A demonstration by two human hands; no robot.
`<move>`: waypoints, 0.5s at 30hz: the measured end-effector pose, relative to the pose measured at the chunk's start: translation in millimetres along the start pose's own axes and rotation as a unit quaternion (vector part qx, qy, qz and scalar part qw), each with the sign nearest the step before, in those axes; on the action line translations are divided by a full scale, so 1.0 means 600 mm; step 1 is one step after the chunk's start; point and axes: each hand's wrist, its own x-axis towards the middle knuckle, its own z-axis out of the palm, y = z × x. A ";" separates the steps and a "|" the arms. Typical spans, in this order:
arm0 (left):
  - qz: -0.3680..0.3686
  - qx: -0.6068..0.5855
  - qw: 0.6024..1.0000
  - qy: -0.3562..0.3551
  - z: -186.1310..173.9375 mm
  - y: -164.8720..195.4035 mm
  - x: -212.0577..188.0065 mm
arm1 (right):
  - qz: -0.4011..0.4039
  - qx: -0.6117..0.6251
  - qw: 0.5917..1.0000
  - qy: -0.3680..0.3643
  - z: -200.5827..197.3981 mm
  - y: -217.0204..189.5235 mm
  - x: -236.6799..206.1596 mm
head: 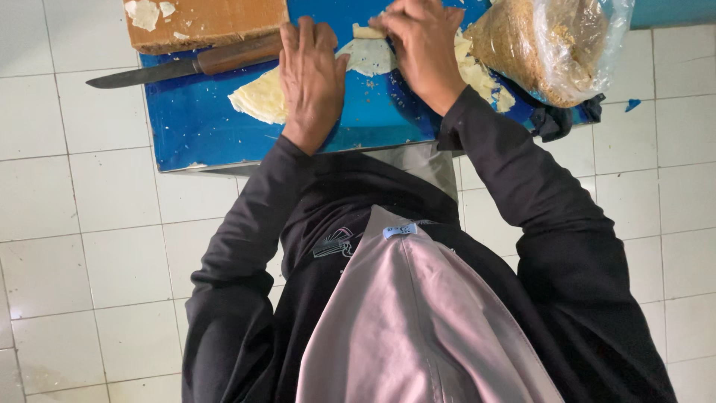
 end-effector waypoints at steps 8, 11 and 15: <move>-0.017 -0.014 1.000 -0.013 0.008 0.001 0.001 | -0.003 0.089 0.996 -0.011 0.018 0.003 0.021; -0.020 -0.018 1.000 -0.009 0.010 -0.001 0.000 | 0.000 0.075 0.996 -0.039 0.006 0.008 0.026; -0.001 -0.013 1.000 0.011 0.010 -0.005 0.004 | 0.009 0.081 0.993 -0.080 -0.020 0.044 0.054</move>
